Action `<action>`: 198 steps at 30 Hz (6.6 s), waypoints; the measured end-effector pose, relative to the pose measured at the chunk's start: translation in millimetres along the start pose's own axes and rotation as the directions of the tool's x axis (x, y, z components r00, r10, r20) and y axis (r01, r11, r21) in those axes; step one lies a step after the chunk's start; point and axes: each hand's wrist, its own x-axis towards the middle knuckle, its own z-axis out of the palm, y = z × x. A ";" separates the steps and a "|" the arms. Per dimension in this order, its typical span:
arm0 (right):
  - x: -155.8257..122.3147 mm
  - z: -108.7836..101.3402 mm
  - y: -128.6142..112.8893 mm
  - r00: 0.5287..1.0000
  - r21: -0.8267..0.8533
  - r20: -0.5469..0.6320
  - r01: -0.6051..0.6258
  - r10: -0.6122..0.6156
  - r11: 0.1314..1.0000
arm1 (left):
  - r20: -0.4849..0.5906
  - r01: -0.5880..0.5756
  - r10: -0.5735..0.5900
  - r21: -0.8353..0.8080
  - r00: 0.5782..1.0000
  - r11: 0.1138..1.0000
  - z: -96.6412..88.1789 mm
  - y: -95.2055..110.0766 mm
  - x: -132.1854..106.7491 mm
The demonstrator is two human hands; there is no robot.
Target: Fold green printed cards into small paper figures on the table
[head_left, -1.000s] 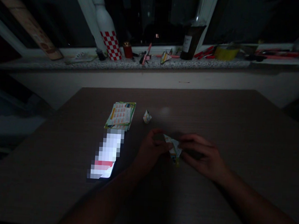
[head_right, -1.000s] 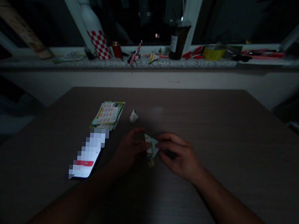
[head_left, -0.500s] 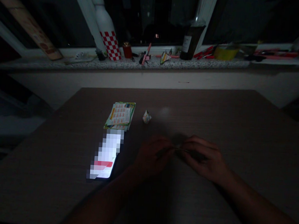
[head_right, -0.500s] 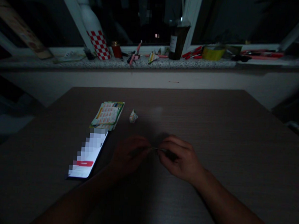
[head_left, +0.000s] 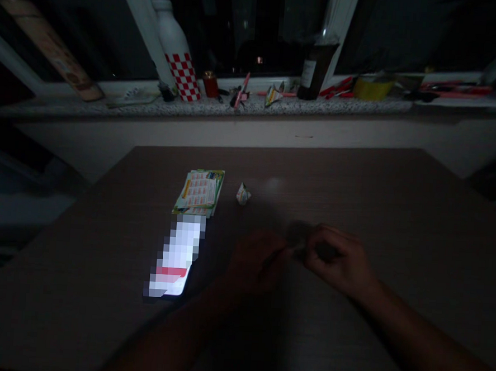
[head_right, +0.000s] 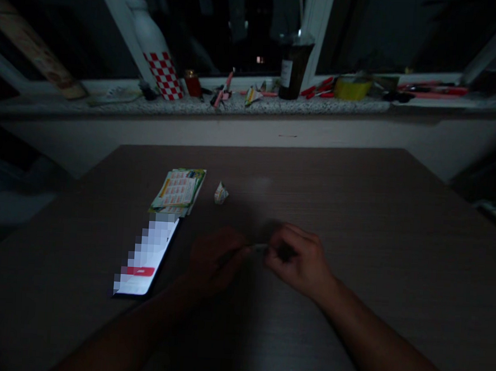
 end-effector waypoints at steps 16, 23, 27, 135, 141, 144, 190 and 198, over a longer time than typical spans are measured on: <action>-2.0 11.8 -7.8 0.973 0.357 0.103 -0.230 0.206 0.905 | 0.026 0.390 -0.412 -0.380 0.911 0.838 8.2 -0.3 0.4; -1.1 7.6 -9.0 0.919 0.403 0.200 -0.394 0.340 0.826 | 0.152 0.543 -0.577 -0.587 0.802 0.600 14.8 -2.7 0.5; -0.9 8.0 -10.3 0.904 0.397 0.267 -0.419 0.335 0.817 | 0.130 0.545 -0.620 -0.635 0.774 0.547 13.1 -2.8 2.0; 3.6 1.0 -5.1 0.982 0.135 0.047 0.177 -0.185 0.975 | 0.232 0.133 -0.140 0.046 0.963 0.990 4.1 -0.7 -3.6; 5.2 -0.2 -7.1 0.981 0.106 0.042 0.182 -0.187 0.978 | 0.252 0.126 -0.137 0.062 0.958 0.990 4.5 -1.1 -1.8; 5.6 -1.9 -8.3 0.979 0.097 0.042 0.195 -0.199 0.976 | 0.262 0.097 -0.111 0.067 0.959 0.993 5.0 -1.4 -1.9; -4.9 -0.8 -2.8 0.991 0.145 -0.036 -0.125 0.131 0.982 | 0.203 0.543 -0.506 -0.239 0.838 0.805 1.0 2.0 2.3; -2.8 6.4 1.9 0.920 0.413 -0.125 -0.292 0.371 0.863 | 0.157 0.629 -0.635 -0.438 0.757 0.642 4.1 -4.5 3.3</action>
